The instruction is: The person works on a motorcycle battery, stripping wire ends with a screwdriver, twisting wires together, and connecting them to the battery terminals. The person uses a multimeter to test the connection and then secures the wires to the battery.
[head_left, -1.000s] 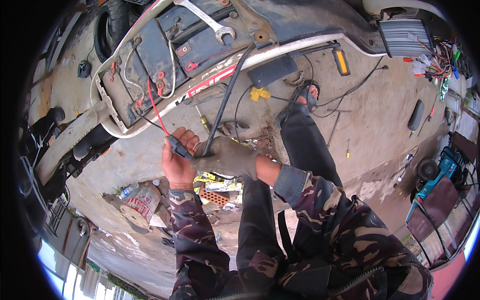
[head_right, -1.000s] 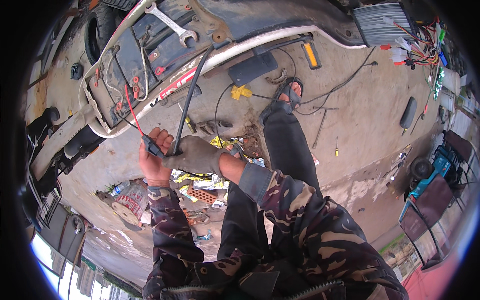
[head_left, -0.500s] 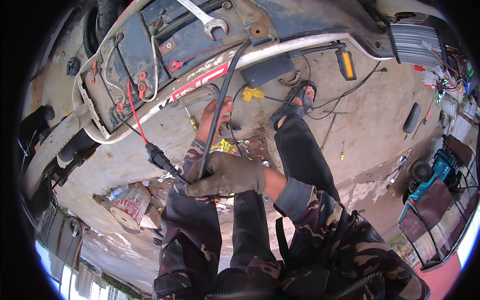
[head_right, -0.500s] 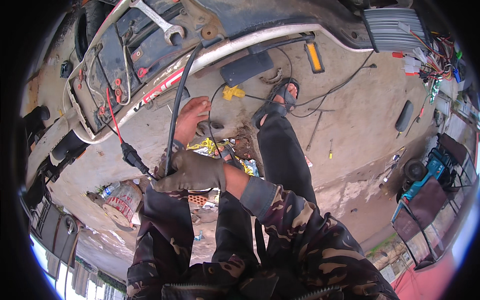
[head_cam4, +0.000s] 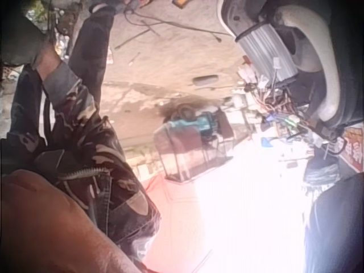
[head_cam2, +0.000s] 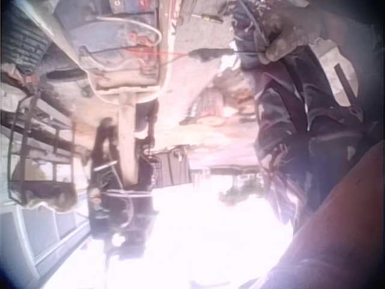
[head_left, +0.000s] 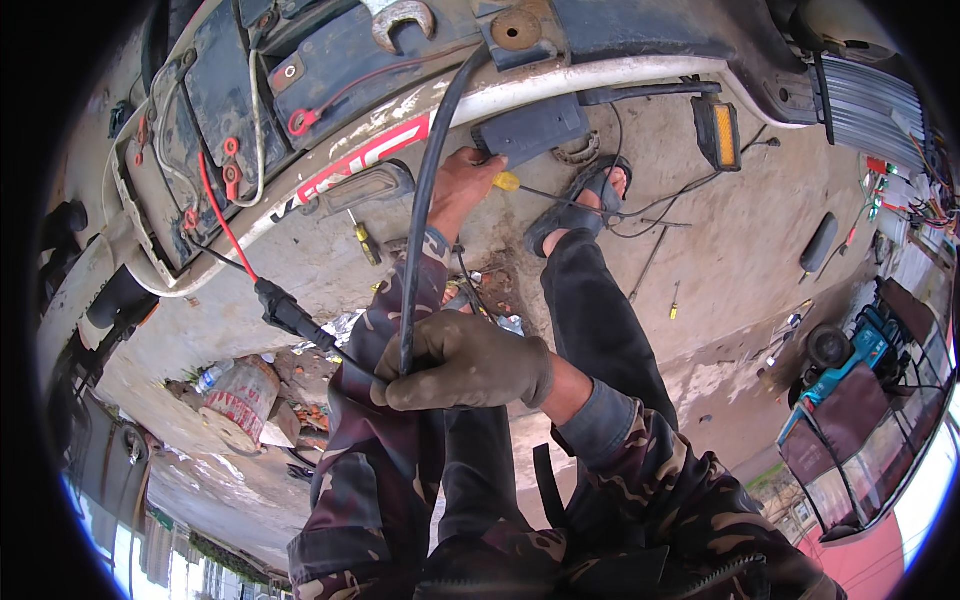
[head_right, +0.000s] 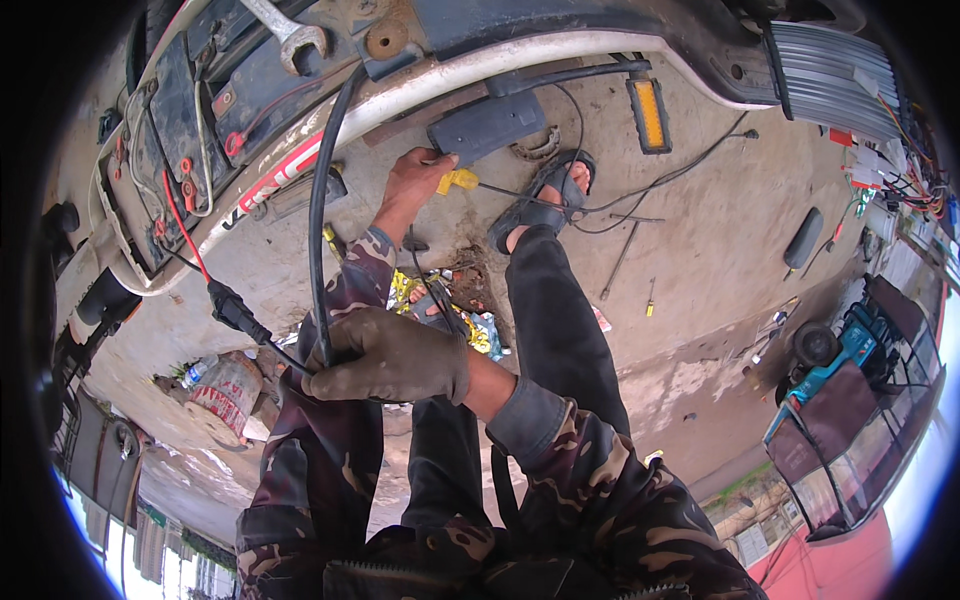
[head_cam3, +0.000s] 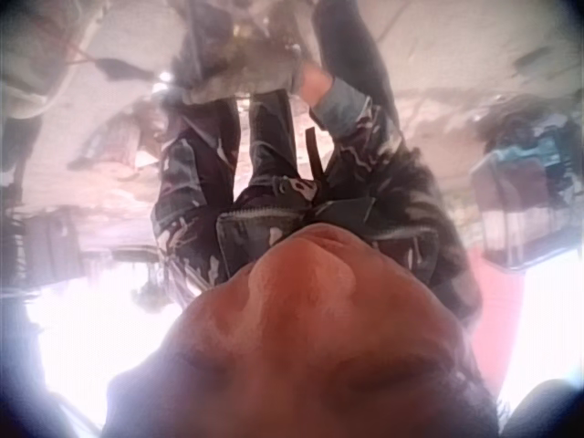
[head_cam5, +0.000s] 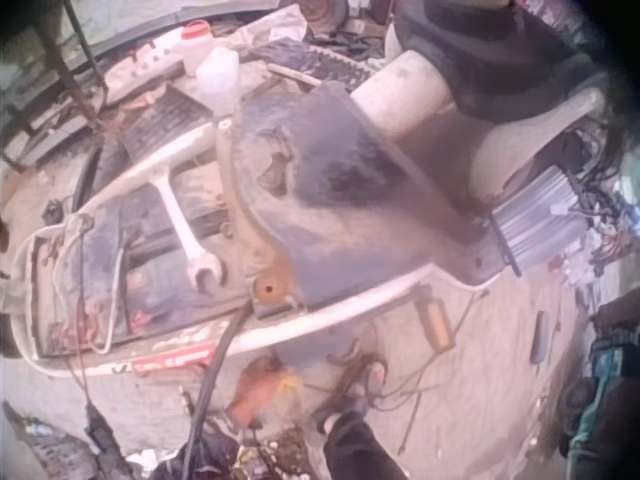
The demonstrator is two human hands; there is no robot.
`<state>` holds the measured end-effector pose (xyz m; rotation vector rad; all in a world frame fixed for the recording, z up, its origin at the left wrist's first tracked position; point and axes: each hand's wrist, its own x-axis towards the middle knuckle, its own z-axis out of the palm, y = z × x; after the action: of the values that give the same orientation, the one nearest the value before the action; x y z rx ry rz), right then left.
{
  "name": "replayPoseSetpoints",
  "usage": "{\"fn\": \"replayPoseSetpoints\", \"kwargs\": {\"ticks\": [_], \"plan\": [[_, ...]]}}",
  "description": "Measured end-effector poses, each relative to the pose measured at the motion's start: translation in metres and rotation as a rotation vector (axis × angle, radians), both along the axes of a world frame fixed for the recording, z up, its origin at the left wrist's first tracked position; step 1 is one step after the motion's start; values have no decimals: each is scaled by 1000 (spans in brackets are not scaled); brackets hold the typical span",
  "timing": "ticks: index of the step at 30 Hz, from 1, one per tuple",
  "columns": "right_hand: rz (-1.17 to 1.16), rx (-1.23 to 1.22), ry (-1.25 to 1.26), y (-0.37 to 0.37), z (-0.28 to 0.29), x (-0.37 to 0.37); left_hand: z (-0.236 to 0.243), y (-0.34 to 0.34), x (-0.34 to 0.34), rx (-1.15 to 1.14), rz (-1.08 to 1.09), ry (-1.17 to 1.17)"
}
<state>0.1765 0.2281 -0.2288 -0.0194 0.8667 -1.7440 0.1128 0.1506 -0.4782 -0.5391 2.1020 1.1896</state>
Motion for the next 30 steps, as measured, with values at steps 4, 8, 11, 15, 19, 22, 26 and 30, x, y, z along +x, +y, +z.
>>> {"fn": "replayPoseSetpoints", "kwargs": {"ticks": [4, 8, 11, 15, 19, 22, 26, 30], "plan": [[48, 21, 28, 1, 2, -3, 26, 35, 30, 205, 120, 78], [23, 52, 136, 0, 6, -9, 34, 68, 63, 518, 205, -87], [109, 101, 91, 4, 9, -14, 27, 85, 83, 623, 228, -201], [130, 134, 129, 3, 11, -19, 11, 94, 100, 587, 333, -271], [89, 171, 179, 3, 8, -13, -3, 74, 101, 478, 414, -241], [24, 130, 152, 0, 2, -6, -10, 57, 100, 500, 417, -320], [-34, 199, 291, -1, -3, -1, -24, 51, 106, 436, 359, -290], [60, 299, 248, 2, -4, -1, -33, 41, 113, 302, 270, -118]]}}
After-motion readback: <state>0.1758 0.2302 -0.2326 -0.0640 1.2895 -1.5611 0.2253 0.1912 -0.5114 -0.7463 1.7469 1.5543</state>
